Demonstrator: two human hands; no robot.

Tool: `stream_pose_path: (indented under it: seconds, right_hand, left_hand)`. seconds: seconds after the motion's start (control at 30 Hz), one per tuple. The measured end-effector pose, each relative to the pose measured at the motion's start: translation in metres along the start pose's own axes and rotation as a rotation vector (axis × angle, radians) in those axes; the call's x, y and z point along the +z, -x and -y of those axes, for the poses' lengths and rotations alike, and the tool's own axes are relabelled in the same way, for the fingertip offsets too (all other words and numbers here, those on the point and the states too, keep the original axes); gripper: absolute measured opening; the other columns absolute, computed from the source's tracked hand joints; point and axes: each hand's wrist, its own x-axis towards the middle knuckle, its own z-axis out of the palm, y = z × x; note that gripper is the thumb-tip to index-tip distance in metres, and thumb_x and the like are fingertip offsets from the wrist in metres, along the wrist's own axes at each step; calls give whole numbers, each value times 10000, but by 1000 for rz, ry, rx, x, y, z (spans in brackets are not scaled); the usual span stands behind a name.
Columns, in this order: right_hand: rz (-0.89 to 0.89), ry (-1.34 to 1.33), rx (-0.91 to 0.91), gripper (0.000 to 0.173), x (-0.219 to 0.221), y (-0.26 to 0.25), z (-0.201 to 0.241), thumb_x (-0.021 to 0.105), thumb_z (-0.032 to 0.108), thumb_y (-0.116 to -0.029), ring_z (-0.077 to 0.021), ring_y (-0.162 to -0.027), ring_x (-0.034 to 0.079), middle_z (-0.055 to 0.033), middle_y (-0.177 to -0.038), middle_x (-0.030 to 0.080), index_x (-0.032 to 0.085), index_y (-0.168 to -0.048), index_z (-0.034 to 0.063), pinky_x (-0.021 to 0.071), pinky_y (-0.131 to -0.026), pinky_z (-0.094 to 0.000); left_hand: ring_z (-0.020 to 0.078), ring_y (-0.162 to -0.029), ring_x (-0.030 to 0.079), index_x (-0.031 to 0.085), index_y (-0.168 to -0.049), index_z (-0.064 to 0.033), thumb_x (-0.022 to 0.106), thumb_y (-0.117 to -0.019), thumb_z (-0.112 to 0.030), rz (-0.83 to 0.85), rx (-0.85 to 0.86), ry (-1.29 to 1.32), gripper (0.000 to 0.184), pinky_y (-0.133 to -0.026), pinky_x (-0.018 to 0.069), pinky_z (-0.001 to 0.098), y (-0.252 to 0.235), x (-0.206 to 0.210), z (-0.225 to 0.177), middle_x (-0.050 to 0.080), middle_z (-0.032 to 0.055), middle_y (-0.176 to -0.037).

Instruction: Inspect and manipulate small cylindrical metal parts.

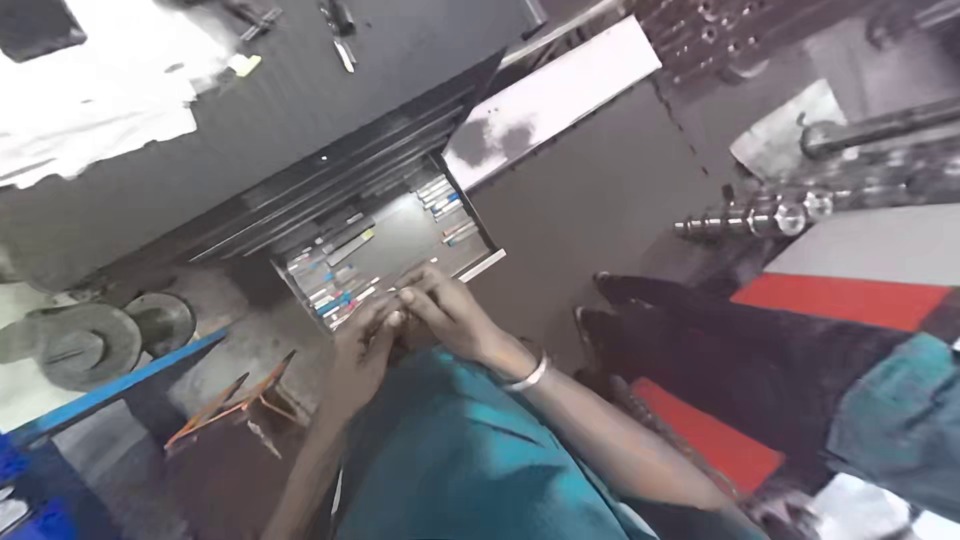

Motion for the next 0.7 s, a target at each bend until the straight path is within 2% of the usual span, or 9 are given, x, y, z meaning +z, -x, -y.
stream_pose_path:
  seconds: [0.07,0.13,0.2,0.23,0.33,0.43,0.53,0.6,0.7]
  right_hand:
    - [71,248,285,499,-15,2,-58,533,462,-1046,-206,-753,681,-69,-845,689,576,-1288,27,581,-739,-453]
    - [146,377,568,647,-33,15,-112,524,570,-1016,-292,-901,716,-109,-1001,723,480,-1453,94,573,-849,-547]
    - [194,393,747,651,-57,35,-152,511,584,-1014,-311,-1031,712,-128,-1151,718,463,-1488,140,556,-927,-573]
    - [217,385,800,624,-69,48,-165,508,567,-1023,-322,-1049,703,-140,-1179,707,484,-1479,142,545,-934,-580]
    - [229,388,900,542,-104,86,-192,503,534,-1035,-293,-1101,696,-120,-1224,705,576,-1411,152,546,-972,-553]
    - [139,372,965,477,-129,114,-208,512,495,-1041,-246,-982,714,-89,-1103,728,627,-1343,145,571,-917,-524]
    - [85,342,1020,454,-143,134,-219,523,477,-1042,-239,-884,718,-87,-1011,728,631,-1332,145,592,-845,-515]
    - [71,329,1018,434,-148,142,-221,540,443,-1043,-236,-882,722,-88,-1012,738,639,-1329,132,593,-837,-512]
    - [66,307,1000,438,-152,139,-226,536,447,-1044,-239,-942,727,-84,-1048,746,640,-1337,139,586,-873,-522]
  left_hand:
    - [89,-892,704,675,-1246,-6,548,-1051,-191,54,-186,-185,297,-835,601,298,-12,16,59,739,53,-1043]
    - [204,-1049,695,667,-1293,-22,532,-1065,-257,140,-398,-387,355,-981,548,405,-38,35,112,718,140,-1154]
    - [300,-1173,635,676,-1297,-48,523,-1064,-297,202,-490,-536,373,-1059,491,477,-80,63,162,661,189,-1248]
    - [342,-1202,607,690,-1283,-59,536,-1059,-301,222,-509,-601,364,-1066,474,509,-102,79,183,634,212,-1271]
    - [340,-1176,608,731,-1222,-157,594,-1022,-326,191,-432,-777,296,-1002,497,542,-159,135,246,640,171,-1234]
    - [405,-1224,574,743,-1183,-86,635,-974,-182,131,-236,-798,254,-1053,467,556,-202,183,293,630,235,-1245]
    - [403,-1306,532,721,-1240,-118,619,-976,-143,210,-338,-900,284,-1058,463,564,-230,213,304,599,207,-1359]
    - [392,-1269,568,714,-1248,-134,608,-985,-145,232,-326,-954,284,-1003,508,552,-230,225,317,630,185,-1317]
    - [404,-1285,550,689,-1293,-111,585,-990,-116,292,-313,-941,321,-1049,474,551,-224,230,320,600,206,-1357]
